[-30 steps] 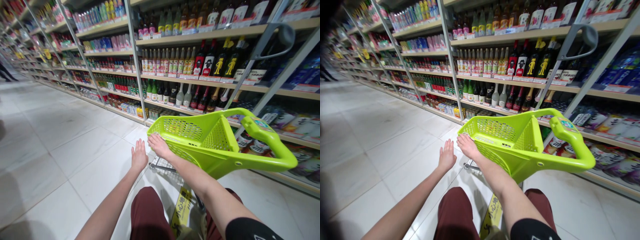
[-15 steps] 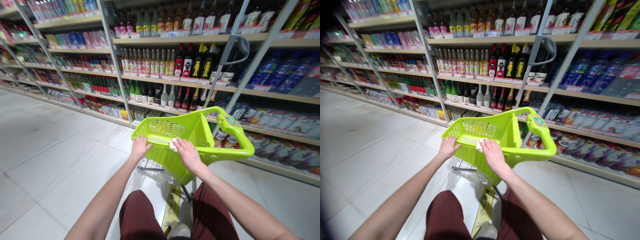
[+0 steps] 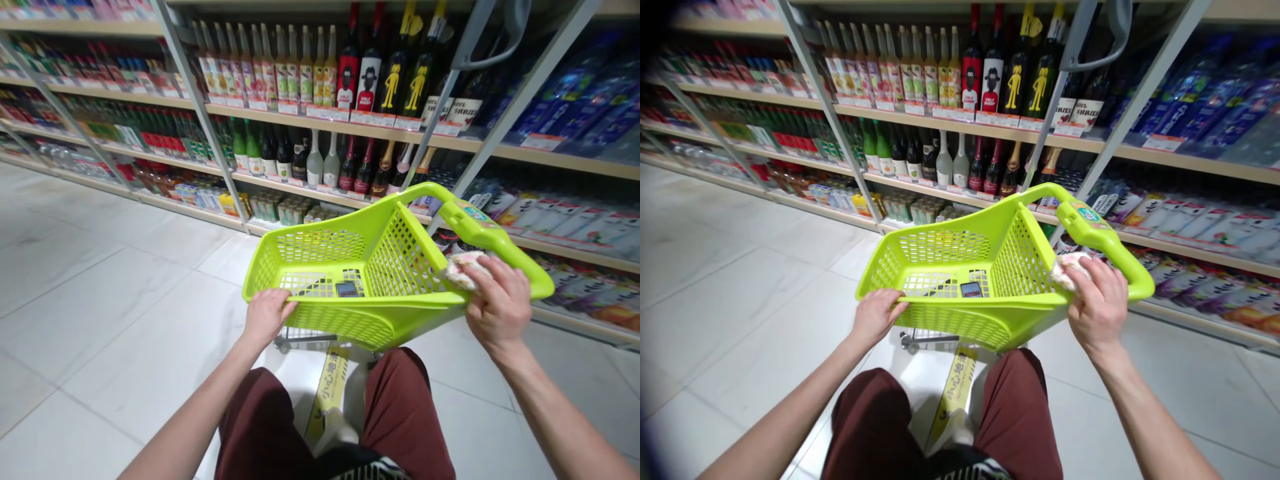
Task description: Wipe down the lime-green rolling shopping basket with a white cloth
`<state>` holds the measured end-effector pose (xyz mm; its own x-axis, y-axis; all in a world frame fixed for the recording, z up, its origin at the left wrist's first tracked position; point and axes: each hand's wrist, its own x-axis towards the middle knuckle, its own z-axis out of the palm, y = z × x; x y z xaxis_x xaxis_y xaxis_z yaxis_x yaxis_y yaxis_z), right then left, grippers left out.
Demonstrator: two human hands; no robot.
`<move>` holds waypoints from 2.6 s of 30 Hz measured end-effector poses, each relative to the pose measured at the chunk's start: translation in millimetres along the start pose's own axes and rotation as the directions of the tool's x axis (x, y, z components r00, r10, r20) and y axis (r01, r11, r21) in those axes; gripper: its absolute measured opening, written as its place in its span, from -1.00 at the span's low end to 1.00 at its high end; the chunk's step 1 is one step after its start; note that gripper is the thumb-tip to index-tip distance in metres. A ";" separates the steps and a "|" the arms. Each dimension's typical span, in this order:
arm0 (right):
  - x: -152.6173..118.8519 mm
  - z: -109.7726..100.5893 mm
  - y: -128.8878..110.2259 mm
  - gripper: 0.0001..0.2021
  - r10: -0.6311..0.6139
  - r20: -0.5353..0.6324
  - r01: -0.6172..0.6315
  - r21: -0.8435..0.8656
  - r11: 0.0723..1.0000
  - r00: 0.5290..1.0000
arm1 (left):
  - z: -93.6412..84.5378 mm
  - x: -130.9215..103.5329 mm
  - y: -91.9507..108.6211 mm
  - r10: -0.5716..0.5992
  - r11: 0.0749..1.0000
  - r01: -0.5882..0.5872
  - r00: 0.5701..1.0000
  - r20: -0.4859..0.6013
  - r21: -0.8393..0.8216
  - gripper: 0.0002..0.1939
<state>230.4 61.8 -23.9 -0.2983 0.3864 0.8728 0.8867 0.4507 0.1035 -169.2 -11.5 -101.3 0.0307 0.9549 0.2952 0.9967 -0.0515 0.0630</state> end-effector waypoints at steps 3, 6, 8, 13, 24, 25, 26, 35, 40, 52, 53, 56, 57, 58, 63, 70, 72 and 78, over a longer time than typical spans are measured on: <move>-4.1 11.4 11.9 -0.66 0.029 -0.014 -0.028 0.049 0.998 0.999 | 0.8 -4.2 4.8 0.014 0.997 -0.016 1.000 -0.028 -0.077 -0.72; -3.6 18.9 22.6 -0.63 0.040 -0.026 -0.037 0.095 0.995 0.999 | 3.6 -8.3 -1.8 0.017 0.991 -0.027 0.997 -0.080 -0.128 -0.70; -1.7 24.0 28.6 -0.62 0.034 -0.061 -0.027 0.112 0.993 0.998 | 5.3 -9.1 -6.0 0.014 0.993 -0.023 0.997 -0.079 -0.120 -0.71; 4.3 38.4 37.3 -0.64 0.071 -0.100 -0.060 0.113 0.992 0.992 | 7.5 -6.8 -0.6 0.025 0.994 -0.034 0.996 -0.086 -0.104 -0.73; -28.8 36.1 -47.1 -0.68 0.052 0.234 -0.125 0.307 0.943 0.971 | 6.5 -34.3 46.2 0.058 0.981 -0.107 0.957 -0.283 -0.162 -0.71; -32.2 37.9 -57.8 -0.67 0.034 0.272 -0.124 0.325 0.938 0.962 | 6.2 -37.6 53.4 0.073 0.978 -0.121 0.962 -0.263 -0.170 -0.70; -34.5 40.0 -66.6 -0.67 0.019 0.302 -0.124 0.333 0.935 0.953 | 5.8 -40.9 60.7 0.092 0.974 -0.139 0.965 -0.247 -0.180 -0.67; -36.6 51.9 -52.7 -0.66 -0.003 0.353 -0.124 0.336 0.934 0.936 | 6.0 -52.3 89.1 0.209 0.916 -0.256 0.961 -0.179 -0.307 -0.68; -62.7 40.6 -75.0 -0.58 0.003 0.310 -0.139 0.418 0.898 0.951 | 6.1 -50.6 97.8 0.218 0.916 -0.228 0.974 -0.067 -0.329 -0.80; -50.6 45.5 -29.3 -0.60 0.058 0.326 -0.156 0.284 0.946 0.944 | 8.9 -39.6 124.3 0.172 0.926 -0.193 0.981 -0.094 -0.324 -0.80; -52.2 46.5 -36.8 -0.61 0.038 0.341 -0.151 0.311 0.938 0.939 | 9.2 -36.8 125.8 0.170 0.925 -0.189 0.982 -0.086 -0.329 -0.80; -61.8 50.4 -88.4 -0.61 -0.002 0.339 -0.153 0.428 0.891 0.941 | 10.1 -26.8 128.3 0.166 0.926 -0.178 0.984 -0.063 -0.334 -0.80; -64.9 51.7 -109.3 -0.60 -0.015 0.323 -0.145 0.465 0.874 0.946 | 10.6 -23.3 127.7 0.170 0.927 -0.180 0.984 -0.059 -0.330 -0.80; -67.2 52.7 -128.7 -0.60 -0.044 0.322 -0.130 0.500 0.856 0.946 | 11.3 -19.9 126.2 0.177 0.928 -0.185 0.983 -0.055 -0.323 -0.80; -62.4 55.8 -150.7 -0.58 -0.194 0.353 -0.055 0.586 0.808 0.915 | 15.3 -10.0 106.8 0.247 0.918 -0.249 0.968 -0.046 -0.308 -0.67; -59.4 60.4 -91.5 -0.48 0.075 0.351 -0.231 0.427 0.874 0.933 | 19.7 -3.3 93.4 0.196 0.924 -0.182 0.981 0.009 -0.338 -0.42; -69.0 56.4 -110.8 -0.48 0.026 0.341 -0.199 0.485 0.851 0.940 | 20.5 0.3 93.4 0.184 0.928 -0.167 0.983 0.020 -0.333 -0.41; -73.2 48.8 -146.2 -0.55 0.027 0.301 -0.213 0.604 0.768 0.953 | 18.4 9.9 85.0 0.174 0.954 -0.164 0.985 0.019 -0.253 -0.50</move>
<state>105.4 6.9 -126.3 -0.3666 0.6229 0.6911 0.5308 0.7501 -0.3944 -82.8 -1.1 -110.6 0.2051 0.9368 0.2836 0.9264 -0.2793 0.2524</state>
